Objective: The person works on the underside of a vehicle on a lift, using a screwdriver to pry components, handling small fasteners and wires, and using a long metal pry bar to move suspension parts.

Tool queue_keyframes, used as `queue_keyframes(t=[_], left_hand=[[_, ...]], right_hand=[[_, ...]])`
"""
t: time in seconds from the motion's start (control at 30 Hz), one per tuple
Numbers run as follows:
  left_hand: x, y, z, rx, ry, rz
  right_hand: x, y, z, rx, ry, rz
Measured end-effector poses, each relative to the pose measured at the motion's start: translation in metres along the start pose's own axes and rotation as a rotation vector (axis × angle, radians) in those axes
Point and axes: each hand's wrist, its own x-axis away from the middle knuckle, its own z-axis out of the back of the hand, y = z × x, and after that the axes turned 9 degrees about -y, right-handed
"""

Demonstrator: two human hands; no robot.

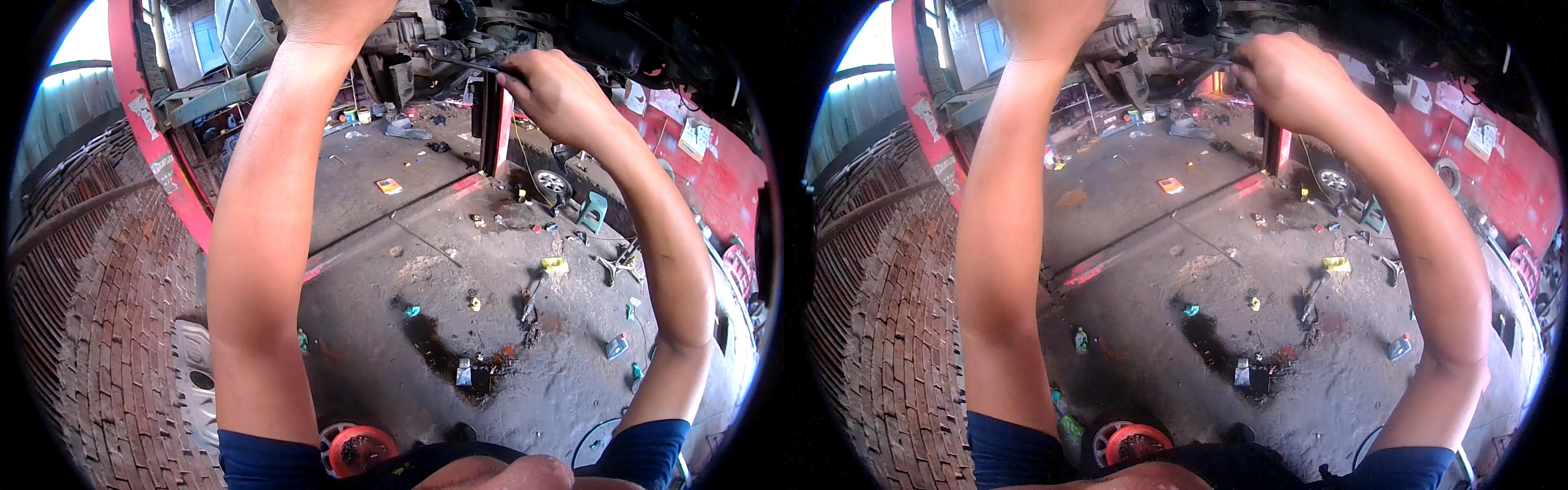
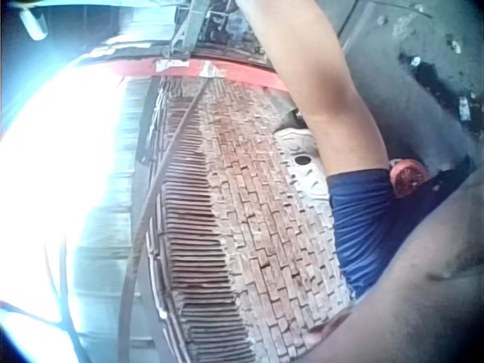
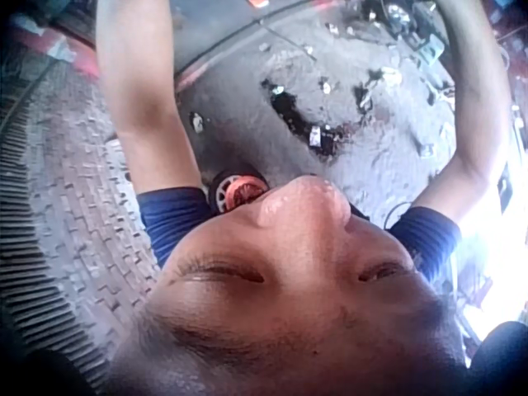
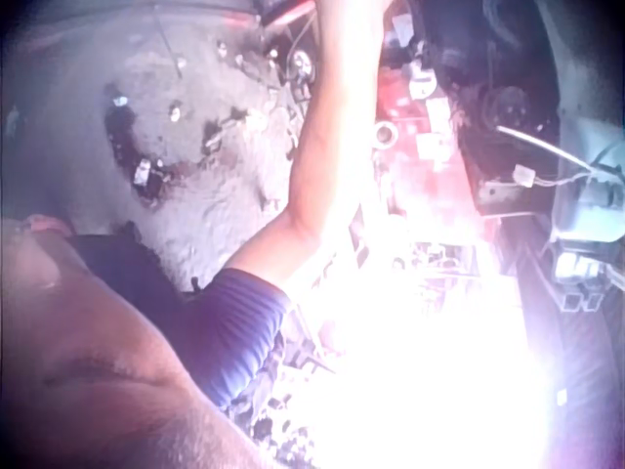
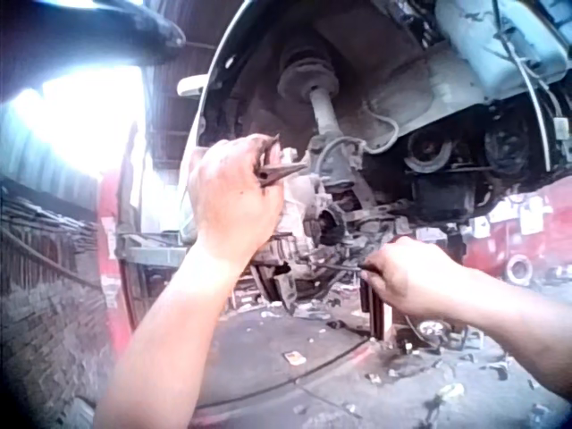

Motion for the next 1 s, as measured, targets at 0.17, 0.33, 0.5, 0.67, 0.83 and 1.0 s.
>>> queue_keyframes(t=[0.17, 0.33, 0.5, 0.67, 0.83, 1.0], left_hand=[[-0.001, 0.002, 0.000, -0.034, 0.021, -0.008], [-0.002, 0.005, 0.004, -0.055, -0.076, 0.032], [-0.003, 0.007, 0.004, -0.045, -0.043, 0.009], [-0.004, 0.007, 0.000, -0.041, -0.037, 0.031], [0.001, 0.005, 0.003, -0.034, -0.062, 0.032], [-0.002, 0.002, 0.003, 0.023, -0.047, 0.063]], right_hand=[[-0.004, 0.025, -0.013, -0.071, -0.050, 0.039], [-0.014, 0.061, -0.033, -0.181, -0.094, 0.198], [-0.007, 0.056, -0.033, -0.062, -0.033, 0.122], [0.006, 0.029, -0.016, 0.339, 0.305, -0.022], [0.050, -0.062, 0.056, 0.257, 0.831, 0.251], [0.087, -0.042, 0.073, 0.297, 0.873, 0.416]])
